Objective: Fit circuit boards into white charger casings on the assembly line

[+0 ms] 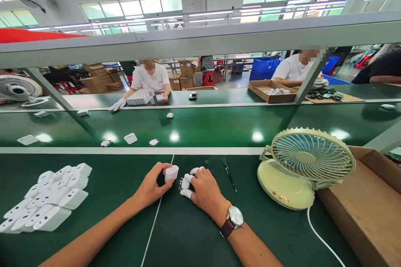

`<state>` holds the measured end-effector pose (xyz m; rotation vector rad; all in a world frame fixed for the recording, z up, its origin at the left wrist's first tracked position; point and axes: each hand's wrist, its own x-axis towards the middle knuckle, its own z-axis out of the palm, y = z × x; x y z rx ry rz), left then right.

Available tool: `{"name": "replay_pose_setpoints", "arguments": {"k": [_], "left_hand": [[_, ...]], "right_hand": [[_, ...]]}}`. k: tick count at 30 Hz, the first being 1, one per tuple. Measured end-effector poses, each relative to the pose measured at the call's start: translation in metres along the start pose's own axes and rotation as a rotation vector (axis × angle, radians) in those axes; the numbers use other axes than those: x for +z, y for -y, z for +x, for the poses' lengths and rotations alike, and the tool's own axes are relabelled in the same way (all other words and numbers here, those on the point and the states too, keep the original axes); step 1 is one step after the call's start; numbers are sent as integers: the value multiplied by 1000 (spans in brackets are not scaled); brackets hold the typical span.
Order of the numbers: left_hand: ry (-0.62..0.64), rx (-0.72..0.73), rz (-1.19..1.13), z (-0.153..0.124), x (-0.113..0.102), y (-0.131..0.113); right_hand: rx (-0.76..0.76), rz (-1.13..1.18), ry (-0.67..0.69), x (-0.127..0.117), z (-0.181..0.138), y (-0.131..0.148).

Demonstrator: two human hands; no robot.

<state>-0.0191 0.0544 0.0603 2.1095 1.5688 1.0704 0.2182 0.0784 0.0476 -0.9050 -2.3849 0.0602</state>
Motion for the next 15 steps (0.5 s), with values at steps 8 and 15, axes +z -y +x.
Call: {"name": "replay_pose_setpoints", "arguments": {"k": [8,15], "left_hand": [[17,-20,-80,-5,3,9],[121,-24,-243,-7,1,9]], "right_hand": [[-53,-60,87,-7,5,8],[-14,4,126,-10,0,7]]}}
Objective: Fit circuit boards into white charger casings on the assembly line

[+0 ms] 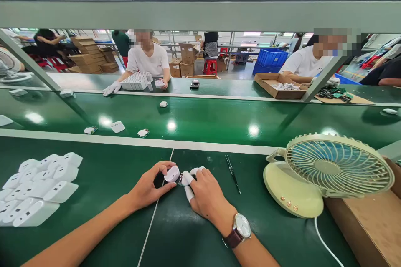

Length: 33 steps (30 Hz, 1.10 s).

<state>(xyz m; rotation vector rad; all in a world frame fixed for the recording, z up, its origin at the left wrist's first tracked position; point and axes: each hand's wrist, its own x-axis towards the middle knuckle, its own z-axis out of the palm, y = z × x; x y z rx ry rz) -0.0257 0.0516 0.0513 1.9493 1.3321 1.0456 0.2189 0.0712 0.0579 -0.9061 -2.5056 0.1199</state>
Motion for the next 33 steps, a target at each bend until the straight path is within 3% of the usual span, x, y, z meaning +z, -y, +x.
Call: {"name": "replay_pose_setpoints", "arguments": {"k": [3,9,12,22,25,30,33], "left_hand": [[-3,33,11,-2,-1,0],[-56,152,74,-3,-2,0],[-3,203,125,-4,-3,0],[118,94,85,-5,-7,-4],[94,154,91,-4,-9,-7],[22,171,72,-8,-7,-2],[-35,217,86,-11,-4,4]], "right_hand": [[34,18,-60,4,-1,-4],[53,-34,-12,1,2,-3],[32,-14,-18,2,2,-5],[-72,-50,-39,4,-1,-12],[-99,24,-111,7,1,-12],[40,209,-301,-1,7,-1],[-12,244,-377,-8,10,8]]}}
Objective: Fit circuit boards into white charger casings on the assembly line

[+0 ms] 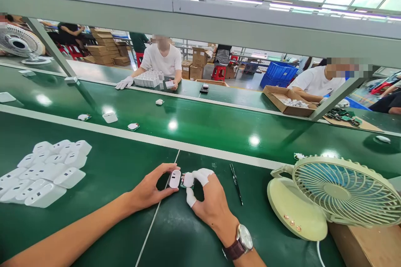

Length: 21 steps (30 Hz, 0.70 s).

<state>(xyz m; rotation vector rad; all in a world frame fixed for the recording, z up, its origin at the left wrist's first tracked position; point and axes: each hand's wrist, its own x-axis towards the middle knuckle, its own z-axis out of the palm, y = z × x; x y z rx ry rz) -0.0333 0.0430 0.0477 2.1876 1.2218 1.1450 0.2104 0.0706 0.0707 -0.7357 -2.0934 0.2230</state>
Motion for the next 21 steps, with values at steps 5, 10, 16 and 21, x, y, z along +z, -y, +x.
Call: {"name": "replay_pose_setpoints", "arguments": {"k": [5,10,16,21], "left_hand": [[0,81,37,-3,3,4],[28,124,83,-3,3,2],[21,145,98,-3,1,-1],[37,146,87,-2,0,-3]], "right_hand": [[-196,-25,-48,2,3,7],[-246,-145,-13,3,2,10],[-285,-215,-4,1,2,14],[-263,-209,16,2,1,14]]}}
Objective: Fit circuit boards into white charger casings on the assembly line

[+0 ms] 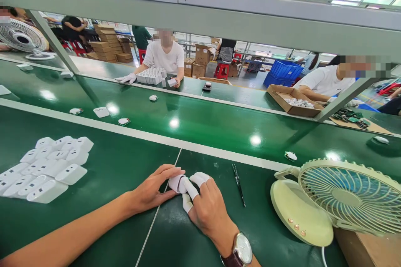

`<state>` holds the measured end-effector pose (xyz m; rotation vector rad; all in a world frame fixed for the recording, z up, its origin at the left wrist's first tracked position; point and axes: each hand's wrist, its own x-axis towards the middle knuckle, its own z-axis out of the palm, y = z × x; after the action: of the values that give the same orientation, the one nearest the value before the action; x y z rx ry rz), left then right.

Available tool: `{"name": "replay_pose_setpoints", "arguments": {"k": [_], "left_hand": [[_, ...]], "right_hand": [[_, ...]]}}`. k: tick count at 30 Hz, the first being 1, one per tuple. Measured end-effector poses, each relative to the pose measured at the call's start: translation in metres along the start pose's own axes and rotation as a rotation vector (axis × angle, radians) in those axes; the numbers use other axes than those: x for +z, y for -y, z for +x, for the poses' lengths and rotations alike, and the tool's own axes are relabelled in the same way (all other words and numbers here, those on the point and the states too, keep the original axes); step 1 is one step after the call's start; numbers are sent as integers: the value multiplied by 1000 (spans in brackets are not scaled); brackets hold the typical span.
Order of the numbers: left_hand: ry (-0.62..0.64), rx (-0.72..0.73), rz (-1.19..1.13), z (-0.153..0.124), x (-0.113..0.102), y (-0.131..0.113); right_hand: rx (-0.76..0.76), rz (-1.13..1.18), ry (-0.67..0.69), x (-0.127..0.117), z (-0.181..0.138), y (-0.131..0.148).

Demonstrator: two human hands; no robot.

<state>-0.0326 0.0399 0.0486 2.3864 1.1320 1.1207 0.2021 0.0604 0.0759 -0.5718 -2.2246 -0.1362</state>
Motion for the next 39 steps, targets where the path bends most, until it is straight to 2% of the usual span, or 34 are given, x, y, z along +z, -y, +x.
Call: {"name": "replay_pose_setpoints", "arguments": {"k": [5,9,13,15,18,21,24,27,30,33,39], "left_hand": [[7,17,-10,0,1,-1],[2,27,-34,0,1,-1],[22,22,-100,2,-1,-3],[42,29,-140,3,-2,-4],[62,41,-204,3,-3,-5],[63,-32,-245,1,-1,-5],[75,-111,-323,0,1,-4],[61,-56,-338,2,1,-6],[28,49,-208,4,-2,-8],[22,98,-113,5,-4,-10],[6,81,-178,1,0,-12]], "right_hand": [[-19,-7,13,4,-4,0],[9,63,83,3,-6,-1],[68,125,35,-1,-6,-5],[46,173,23,-2,-6,-6],[22,243,74,0,-6,-5],[55,269,154,5,-9,-4],[92,280,165,9,-15,-5],[114,290,171,10,-19,-7],[118,306,174,10,-20,-8],[101,307,116,11,-20,-9],[81,290,162,11,-18,-10]]}}
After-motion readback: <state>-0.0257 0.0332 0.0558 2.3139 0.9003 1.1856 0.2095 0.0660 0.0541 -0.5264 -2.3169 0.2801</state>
